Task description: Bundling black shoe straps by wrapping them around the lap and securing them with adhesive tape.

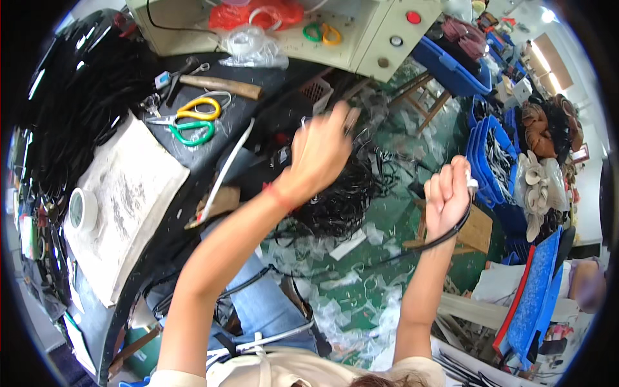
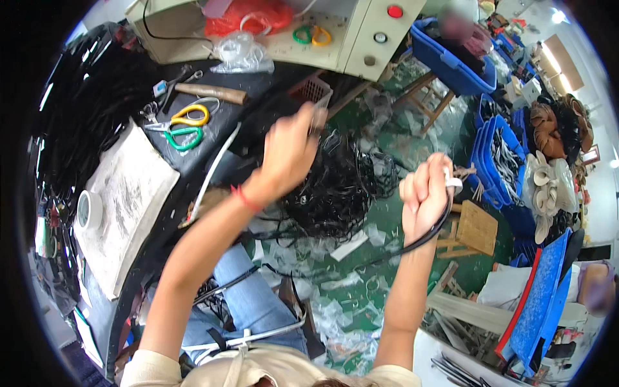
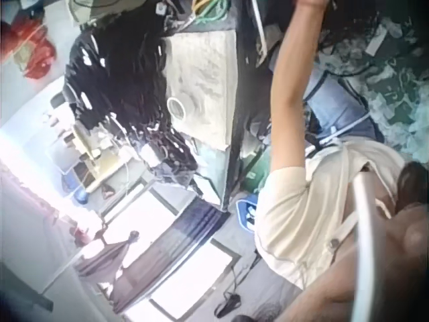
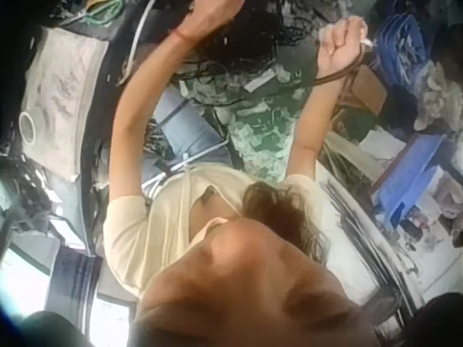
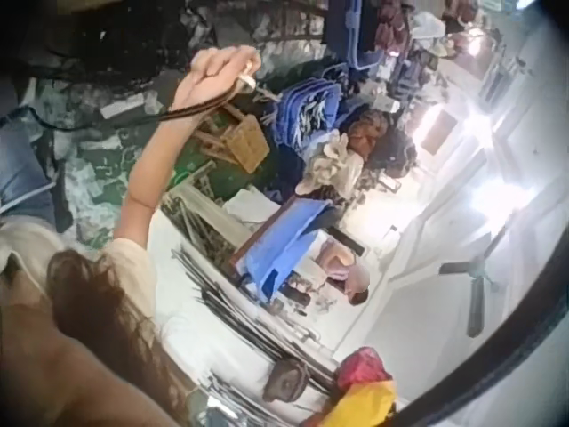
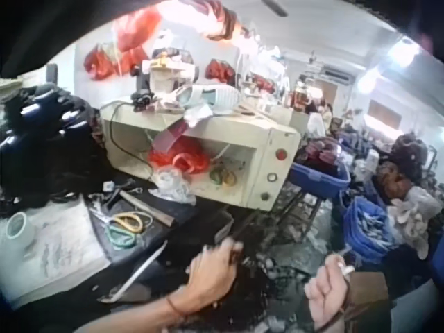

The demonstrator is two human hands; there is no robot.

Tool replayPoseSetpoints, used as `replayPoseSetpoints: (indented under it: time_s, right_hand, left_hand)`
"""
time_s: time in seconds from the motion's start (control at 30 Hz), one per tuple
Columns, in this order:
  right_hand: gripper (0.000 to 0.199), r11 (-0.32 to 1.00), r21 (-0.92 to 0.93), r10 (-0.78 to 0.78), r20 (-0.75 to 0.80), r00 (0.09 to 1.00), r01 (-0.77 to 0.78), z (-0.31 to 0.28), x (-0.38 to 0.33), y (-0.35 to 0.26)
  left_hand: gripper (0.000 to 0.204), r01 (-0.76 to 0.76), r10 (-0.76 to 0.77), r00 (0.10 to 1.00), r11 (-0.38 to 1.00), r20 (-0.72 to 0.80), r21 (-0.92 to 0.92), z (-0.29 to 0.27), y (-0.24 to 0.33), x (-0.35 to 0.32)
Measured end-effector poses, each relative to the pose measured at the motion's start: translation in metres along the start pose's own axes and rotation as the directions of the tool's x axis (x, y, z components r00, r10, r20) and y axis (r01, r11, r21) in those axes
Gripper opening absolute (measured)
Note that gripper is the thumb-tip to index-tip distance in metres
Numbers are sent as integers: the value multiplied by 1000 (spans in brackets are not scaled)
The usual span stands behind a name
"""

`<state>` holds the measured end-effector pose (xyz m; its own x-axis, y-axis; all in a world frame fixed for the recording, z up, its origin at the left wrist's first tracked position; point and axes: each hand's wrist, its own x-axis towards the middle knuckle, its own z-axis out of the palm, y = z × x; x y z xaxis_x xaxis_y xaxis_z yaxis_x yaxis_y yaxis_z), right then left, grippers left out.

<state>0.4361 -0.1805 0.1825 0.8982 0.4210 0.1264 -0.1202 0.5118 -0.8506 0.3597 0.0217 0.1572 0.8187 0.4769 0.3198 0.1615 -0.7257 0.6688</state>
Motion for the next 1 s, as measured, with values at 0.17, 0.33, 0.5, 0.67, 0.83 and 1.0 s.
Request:
replayPoseSetpoints:
  time_s: [0.17, 0.33, 0.5, 0.67, 0.83, 1.0]
  right_hand:
    - [19, 999, -14, -34, 69, 997, 35, 19, 9, 7]
    - [21, 957, 278, -167, 290, 942, 84, 62, 13, -28]
    - [19, 926, 205, -374, 362, 854, 318, 67, 14, -44]
    - [12, 788, 520, -573, 426, 700, 329, 86, -9, -135]
    - [9, 754, 281, -650, 446, 615, 593, 87, -5, -136]
    - [22, 814, 142, -547, 514, 661, 563, 73, -3, -110]
  left_hand:
    - [26, -327, 225, 885, 924, -408, -199, -6, -16, -5]
    - [28, 90, -96, 990, 994, 103, 63, 25, -108, -52]
    - [35, -216, 67, 922, 905, -380, -366, 22, -56, -29]
    - [31, 340, -349, 887, 937, 302, 84, 48, -142, -94]
    - [41, -487, 360, 872, 708, -331, -512, -17, 62, 38]
    - [30, -508, 429, 845, 832, -320, -223, 15, -6, 1]
